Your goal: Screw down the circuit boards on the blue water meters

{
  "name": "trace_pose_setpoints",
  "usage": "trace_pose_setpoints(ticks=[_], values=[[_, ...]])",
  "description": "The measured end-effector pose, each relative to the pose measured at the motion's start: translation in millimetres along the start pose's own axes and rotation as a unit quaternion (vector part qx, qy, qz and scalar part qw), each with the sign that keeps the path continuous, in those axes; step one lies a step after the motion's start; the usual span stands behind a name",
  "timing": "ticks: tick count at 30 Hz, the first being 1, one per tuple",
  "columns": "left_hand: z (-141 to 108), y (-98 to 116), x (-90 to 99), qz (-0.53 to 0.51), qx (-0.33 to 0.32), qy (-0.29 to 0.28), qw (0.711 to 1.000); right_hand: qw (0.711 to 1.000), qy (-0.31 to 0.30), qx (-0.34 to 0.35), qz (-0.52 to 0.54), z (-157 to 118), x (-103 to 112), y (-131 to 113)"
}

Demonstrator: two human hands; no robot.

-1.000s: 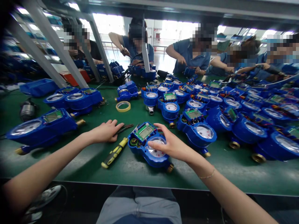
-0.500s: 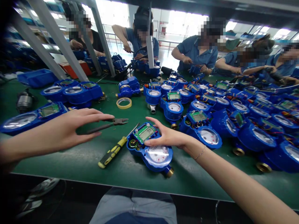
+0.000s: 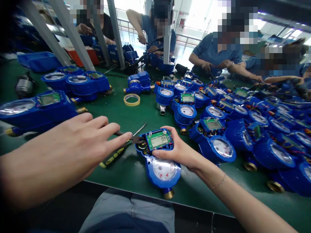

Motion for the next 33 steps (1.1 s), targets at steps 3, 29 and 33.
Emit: trace_pose_setpoints(ticks=[3,29,33], values=[[11,8,7.1,-0.001,0.005,-0.046,0.999,1.000,0.008,0.003,-0.020,-1,2,1],[37,14,10.3,-0.095,-0.031,-0.062,0.993,0.848,0.128,0.215,-0.467,-3,-29,-54],[37,16,11.1,-0.125,-0.043,-0.027,0.991,0.848,0.145,0.202,-0.468,0,-32,-56]])
Point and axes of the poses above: each hand's wrist, its own z-axis towards the middle knuckle, its own x-axis out of the back of the hand, y = z × x, the point moved 7 cm from there along z, towards the middle knuckle
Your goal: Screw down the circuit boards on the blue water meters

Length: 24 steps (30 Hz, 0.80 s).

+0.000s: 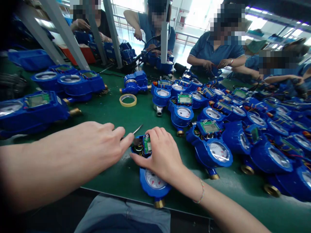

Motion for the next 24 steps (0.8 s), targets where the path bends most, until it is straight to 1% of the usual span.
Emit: trace_pose_setpoints(ticks=[2,3,5,8,11,16,19,24], values=[[-2,-2,0.5,-0.005,0.007,0.031,0.999,1.000,-0.001,-0.004,0.011,0,0,2],[-3,-3,-0.3,0.001,0.016,0.037,0.999,1.000,-0.003,-0.004,0.016,0,0,3],[-5,-5,-3.5,0.027,0.034,0.029,0.999,1.000,-0.009,0.002,0.025,-1,0,5],[-7,-4,-6.9,0.060,0.029,0.021,0.998,0.999,-0.008,0.011,0.050,0,-1,8],[-8,-5,-10.2,0.078,0.024,0.029,0.996,0.996,0.003,0.013,0.083,1,0,10],[-13,-11,-18.5,0.083,0.045,0.048,0.994,0.994,0.006,0.014,0.110,3,1,10],[-15,-11,-19.7,0.092,0.041,0.064,0.993,0.993,0.008,0.013,0.114,2,1,10],[-20,-8,-18.7,0.114,0.033,0.072,0.990,0.993,0.015,0.009,0.115,1,1,12]])
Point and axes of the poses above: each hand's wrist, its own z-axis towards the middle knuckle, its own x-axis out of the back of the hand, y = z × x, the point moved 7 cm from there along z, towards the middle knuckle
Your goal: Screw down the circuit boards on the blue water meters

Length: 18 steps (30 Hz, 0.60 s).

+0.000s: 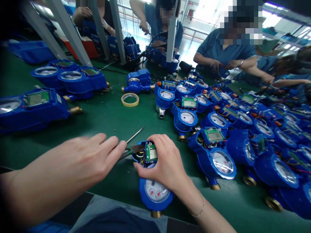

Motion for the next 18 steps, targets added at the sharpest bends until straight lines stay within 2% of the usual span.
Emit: trace_pose_setpoints(ticks=[18], values=[[-3.4,-1.9,-3.8,0.008,-0.017,-0.013,1.000,1.000,0.010,0.001,-0.015,-1.7,0.7,-0.8]])
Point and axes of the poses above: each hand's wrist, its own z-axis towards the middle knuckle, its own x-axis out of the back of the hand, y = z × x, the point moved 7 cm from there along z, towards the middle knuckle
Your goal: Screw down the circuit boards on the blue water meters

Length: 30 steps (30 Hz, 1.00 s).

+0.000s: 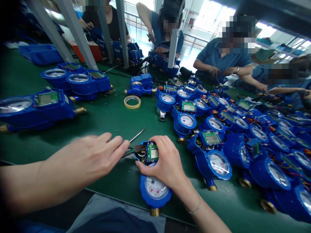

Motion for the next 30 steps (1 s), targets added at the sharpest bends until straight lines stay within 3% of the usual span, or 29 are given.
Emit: trace_pose_setpoints(ticks=[10,18,25,28,30], values=[[25,3,29.6,-0.024,0.008,-0.017,1.000,0.999,0.026,-0.003,-0.028,-3,0,2],[26,10,32.7,0.036,0.045,-0.039,0.998,0.999,0.029,0.000,-0.018,-5,2,-1],[38,-4,22.4,-0.044,-0.065,-0.056,0.995,0.999,0.041,-0.014,-0.004,-5,3,6],[37,-9,20.2,-0.040,-0.064,-0.056,0.996,0.999,0.044,-0.005,0.015,-7,6,5],[38,-8,22.2,-0.030,-0.050,-0.052,0.997,0.996,0.085,0.010,0.004,-14,16,-1]])
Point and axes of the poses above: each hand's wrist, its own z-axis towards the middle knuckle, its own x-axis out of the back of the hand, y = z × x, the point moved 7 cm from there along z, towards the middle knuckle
